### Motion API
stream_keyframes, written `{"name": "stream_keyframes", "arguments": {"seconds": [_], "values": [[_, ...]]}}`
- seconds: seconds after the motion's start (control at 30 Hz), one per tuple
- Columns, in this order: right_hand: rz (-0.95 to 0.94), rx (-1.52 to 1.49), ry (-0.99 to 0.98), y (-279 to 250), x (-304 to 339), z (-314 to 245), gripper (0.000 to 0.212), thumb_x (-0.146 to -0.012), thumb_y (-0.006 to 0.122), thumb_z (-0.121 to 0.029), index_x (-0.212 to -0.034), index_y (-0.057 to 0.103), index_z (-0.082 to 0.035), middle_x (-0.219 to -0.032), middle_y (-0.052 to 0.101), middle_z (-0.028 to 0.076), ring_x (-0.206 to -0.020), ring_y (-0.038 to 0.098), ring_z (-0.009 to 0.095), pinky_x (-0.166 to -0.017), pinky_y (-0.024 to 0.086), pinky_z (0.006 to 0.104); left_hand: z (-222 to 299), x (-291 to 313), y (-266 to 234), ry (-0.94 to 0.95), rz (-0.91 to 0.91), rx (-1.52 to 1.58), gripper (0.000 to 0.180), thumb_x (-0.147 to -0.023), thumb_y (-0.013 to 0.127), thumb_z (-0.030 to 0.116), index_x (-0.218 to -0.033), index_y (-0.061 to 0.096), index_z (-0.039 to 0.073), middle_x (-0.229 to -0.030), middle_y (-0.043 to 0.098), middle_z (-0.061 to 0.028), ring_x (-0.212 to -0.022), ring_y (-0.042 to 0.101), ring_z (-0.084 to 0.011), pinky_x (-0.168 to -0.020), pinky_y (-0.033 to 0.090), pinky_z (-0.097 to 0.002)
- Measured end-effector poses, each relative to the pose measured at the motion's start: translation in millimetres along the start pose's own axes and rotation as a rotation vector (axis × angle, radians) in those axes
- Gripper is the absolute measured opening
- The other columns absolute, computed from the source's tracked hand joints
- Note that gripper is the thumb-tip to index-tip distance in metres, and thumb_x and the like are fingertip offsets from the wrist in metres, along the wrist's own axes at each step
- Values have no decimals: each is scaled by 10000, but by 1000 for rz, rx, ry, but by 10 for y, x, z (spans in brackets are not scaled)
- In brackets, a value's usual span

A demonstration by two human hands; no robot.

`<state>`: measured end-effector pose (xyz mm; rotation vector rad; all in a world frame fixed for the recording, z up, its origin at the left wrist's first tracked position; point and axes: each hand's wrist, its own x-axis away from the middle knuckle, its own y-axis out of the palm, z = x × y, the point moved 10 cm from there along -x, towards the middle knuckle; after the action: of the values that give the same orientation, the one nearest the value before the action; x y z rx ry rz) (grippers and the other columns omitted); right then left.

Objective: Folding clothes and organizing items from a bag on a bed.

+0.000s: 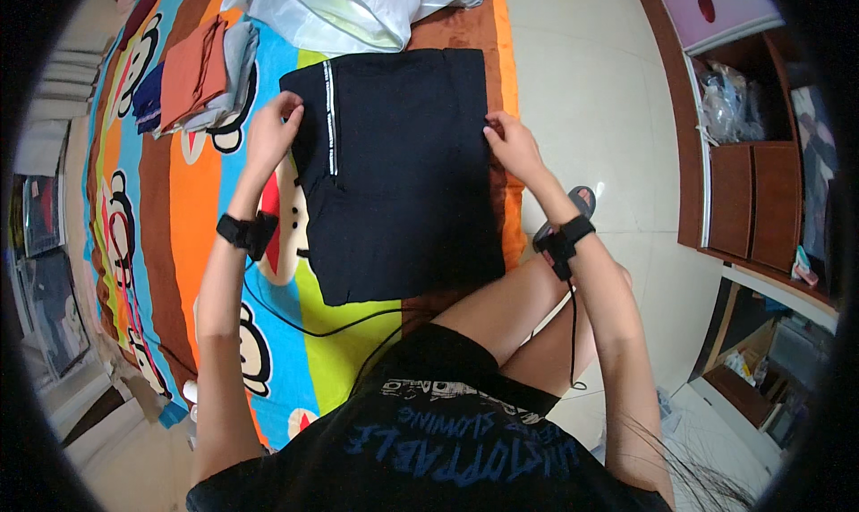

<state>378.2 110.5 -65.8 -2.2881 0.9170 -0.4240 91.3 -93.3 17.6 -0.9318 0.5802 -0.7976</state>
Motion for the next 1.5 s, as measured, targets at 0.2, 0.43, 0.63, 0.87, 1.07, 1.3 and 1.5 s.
{"name": "stream_keyframes", "arguments": {"seconds": [0.2, 0.43, 0.63, 0.87, 1.07, 1.3, 1.5], "values": [[-6, 139, -45, 316, -471, -182, 352, -817, 597, -265, -1034, 547, 8, -898, 633, 177, -876, 612, 321, -740, 481, 377, 166, -192, 573, 14, -42, -399, 347, -852, 542, 381, -889, 481, 42, -816, 596, -155, -740, 603, -356, -628, 475, -448], [211, 293, 10, 513, -630, -358, 191, -796, 568, -158, -886, 481, -14, -758, 617, 178, -700, 622, 349, -616, 516, 434, 62, -161, 619, -67, 100, -336, 273, -891, 490, 314, -826, 482, 50, -784, 588, -147, -683, 590, -357, -595, 460, -442], [120, 238, -57, 611, -628, -574, 251, -846, 546, -271, -876, 496, -27, -808, 627, 179, -724, 621, 356, -623, 506, 453, 75, -129, 515, -58, 180, -287, 313, -883, 532, 300, -719, 484, 37, -760, 582, -140, -637, 571, -343, -571, 444, -421], [285, 398, -447, 305, -987, -678, 278, -803, 584, -233, -1018, 580, -56, -1072, 578, 141, -1048, 529, 315, -793, 452, 448, -85, -466, 265, 196, 149, -282, 333, -827, 613, 260, -1060, 548, 31, -1028, 568, -146, -959, 546, -319, -843, 428, -384], [-42, 544, -379, 502, -1384, -644, 646, -710, 662, -528, -1148, 547, -68, -1132, 569, 160, -1090, 529, 321, -871, 454, 429, -229, -777, 464, 136, -393, -208, 467, -761, 680, 350, -1060, 557, 14, -980, 616, -172, -889, 600, -335, -794, 473, -381], [-239, 521, -380, 361, -1209, -816, 416, -755, 666, -376, -1005, 595, -51, -987, 633, 148, -937, 603, 319, -811, 481, 414, 251, -706, 361, 351, -468, -374, 319, -800, 615, 204, -987, 561, -49, -886, 596, -255, -828, 580, -405, -720, 454, -426], [-23, 324, -768, -294, 91, -1469, 304, -679, 687, -172, -925, 544, -67, -870, 553, 109, -865, 563, 296, -713, 485, 399, 835, 324, -400, 506, -249, -495, 289, -761, 623, 165, -990, 504, 35, -776, 555, -160, -718, 525, -347, -669, 436, -416]]}}
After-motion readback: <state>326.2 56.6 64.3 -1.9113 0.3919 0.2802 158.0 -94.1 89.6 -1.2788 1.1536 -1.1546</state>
